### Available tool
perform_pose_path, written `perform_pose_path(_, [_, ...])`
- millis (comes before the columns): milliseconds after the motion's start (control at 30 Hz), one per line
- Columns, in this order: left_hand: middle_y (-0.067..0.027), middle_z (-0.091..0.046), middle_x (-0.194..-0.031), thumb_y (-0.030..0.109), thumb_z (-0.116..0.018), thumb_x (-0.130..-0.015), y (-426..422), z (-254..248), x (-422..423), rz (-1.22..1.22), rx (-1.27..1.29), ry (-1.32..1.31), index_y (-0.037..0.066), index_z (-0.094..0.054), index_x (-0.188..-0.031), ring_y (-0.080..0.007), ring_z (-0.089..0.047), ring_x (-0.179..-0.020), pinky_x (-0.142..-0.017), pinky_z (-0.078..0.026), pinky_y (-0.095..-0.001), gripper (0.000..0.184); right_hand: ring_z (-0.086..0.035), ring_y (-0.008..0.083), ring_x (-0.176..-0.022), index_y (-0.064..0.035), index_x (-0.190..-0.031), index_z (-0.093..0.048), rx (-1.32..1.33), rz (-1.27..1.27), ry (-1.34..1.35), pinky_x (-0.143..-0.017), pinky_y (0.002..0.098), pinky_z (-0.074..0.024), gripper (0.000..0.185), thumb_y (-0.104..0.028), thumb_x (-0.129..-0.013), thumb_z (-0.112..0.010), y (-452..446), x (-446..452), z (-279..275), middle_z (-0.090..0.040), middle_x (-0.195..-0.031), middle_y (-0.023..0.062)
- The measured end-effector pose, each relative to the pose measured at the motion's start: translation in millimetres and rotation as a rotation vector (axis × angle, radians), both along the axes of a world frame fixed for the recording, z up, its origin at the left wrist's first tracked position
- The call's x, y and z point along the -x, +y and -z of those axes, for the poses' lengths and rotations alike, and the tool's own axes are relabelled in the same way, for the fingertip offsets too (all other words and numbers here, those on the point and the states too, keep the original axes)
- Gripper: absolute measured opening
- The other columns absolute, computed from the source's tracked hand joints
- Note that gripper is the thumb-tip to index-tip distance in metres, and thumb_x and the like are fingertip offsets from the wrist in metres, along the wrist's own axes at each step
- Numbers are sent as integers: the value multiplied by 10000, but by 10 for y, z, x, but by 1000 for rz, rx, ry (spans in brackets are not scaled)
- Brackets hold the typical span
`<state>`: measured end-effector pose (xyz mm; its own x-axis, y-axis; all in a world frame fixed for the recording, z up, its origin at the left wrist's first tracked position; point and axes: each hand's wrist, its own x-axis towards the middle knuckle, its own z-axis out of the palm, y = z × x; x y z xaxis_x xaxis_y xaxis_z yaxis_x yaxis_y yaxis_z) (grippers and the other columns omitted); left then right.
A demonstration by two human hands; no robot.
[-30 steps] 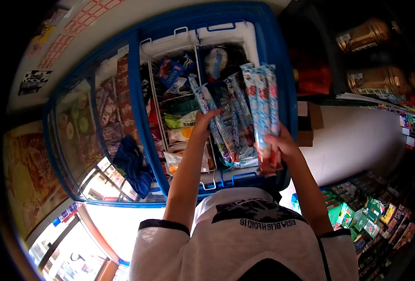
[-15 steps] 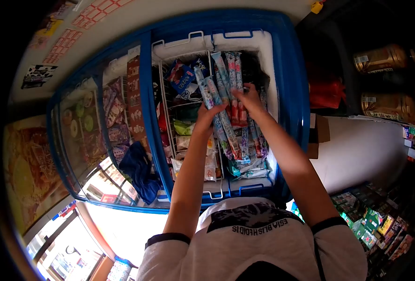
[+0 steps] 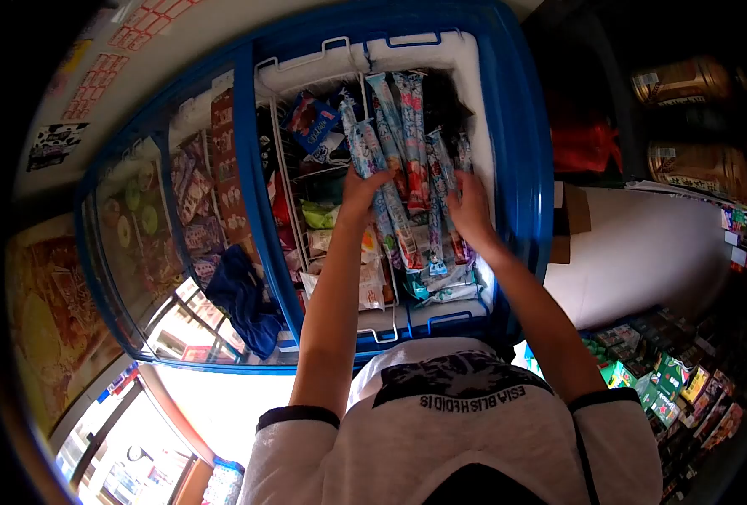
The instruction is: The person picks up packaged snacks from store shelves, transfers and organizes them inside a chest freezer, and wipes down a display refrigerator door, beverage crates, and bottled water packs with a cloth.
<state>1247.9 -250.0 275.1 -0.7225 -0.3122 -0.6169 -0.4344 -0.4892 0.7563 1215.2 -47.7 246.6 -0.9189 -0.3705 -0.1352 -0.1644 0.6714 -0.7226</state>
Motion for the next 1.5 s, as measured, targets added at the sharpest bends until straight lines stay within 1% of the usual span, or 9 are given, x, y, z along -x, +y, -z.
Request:
perform_pose_path(100, [-106, -573, -975, 81, -719, -696, 34, -1, -133, -64, -29, 22, 41, -464, -1137, -253, -586, -886, -710, -488, -405, 512, -369, 394, -1174, 61, -1242, -367, -154, -24, 141, -975, 430, -321, 554, -100, -777, -622, 77, -384, 18, -373, -1251, 256])
perform_pose_path(133, [-104, -563, -955, 87, -730, -695, 30, 57, -187, -81, 1, 15, 42, -448, -1145, -253, -583, -873, -712, -492, -408, 533, -301, 425, -1205, 89, -1295, -275, -229, -27, 186, -982, 487, -286, 732, -138, -731, -683, 67, -490, 91, -297, -1292, 278])
perform_pose_path(267, [-115, -557, -961, 92, -726, -698, 60, 132, -433, -123, -26, 29, 28, -405, -1172, -250, -582, -864, -726, -490, -399, 575, -263, 431, -1211, 84, -1359, -145, -400, 164, 9, -965, 511, -275, 958, -201, -672, -749, -72, -729, 150, -266, -1308, 278])
perform_pose_path(667, [-106, -576, -892, 77, -705, -721, 122, 243, -563, -125, -80, 28, 24, -438, -1072, -230, -592, -807, -700, -483, -366, 444, -408, 348, -993, 79, -1373, -96, -493, 141, -31, -863, 415, -360, 1075, -221, -610, -792, -102, -642, 236, -404, -1104, 239])
perform_pose_path(967, [-104, -556, -958, 107, -726, -711, 129, 196, -484, -102, -69, 6, 26, -450, -1103, -242, -582, -840, -719, -480, -391, 485, -484, 416, -1051, 1, -1404, -45, -186, 143, -291, -862, 433, -433, 1066, -166, -626, -755, -16, -514, -135, -406, -1199, 305])
perform_pose_path(1100, [-110, -546, -1004, 113, -733, -702, 100, 145, -422, -99, -85, -33, 22, -449, -1122, -260, -576, -909, -733, -488, -413, 515, -483, 411, -1096, -27, -1402, -94, -23, 112, -323, -892, 417, -427, 1026, -114, -599, -726, 238, -560, -284, -455, -1214, 271])
perform_pose_path(1300, [-121, -536, -1015, 155, -743, -708, 68, 259, -400, -14, -87, -14, 31, -382, -1221, -272, -561, -935, -755, -467, -422, 640, -477, 323, -1129, -36, -1363, -214, 108, 215, -473, -954, 388, -384, 909, -59, -585, -685, 478, -772, -596, -444, -1241, 221])
perform_pose_path(1400, [-127, -577, -1003, 126, -747, -688, 112, 208, -381, -91, -52, -27, 27, -476, -1123, -275, -592, -900, -735, -499, -433, 522, -480, 295, -1128, -19, -1370, -214, 377, 162, -450, -944, 395, -400, 885, -39, -617, -679, 507, -880, -828, -451, -1231, 195])
perform_pose_path(1500, [-130, -576, -1017, 137, -744, -692, 67, 62, -320, -30, -12, -48, 15, -482, -1120, -272, -592, -905, -743, -496, -428, 517, -492, 293, -1117, -32, -1380, -205, 389, 98, -335, -927, 396, -417, 859, -40, -656, -667, 397, -700, -843, -458, -1229, 192])
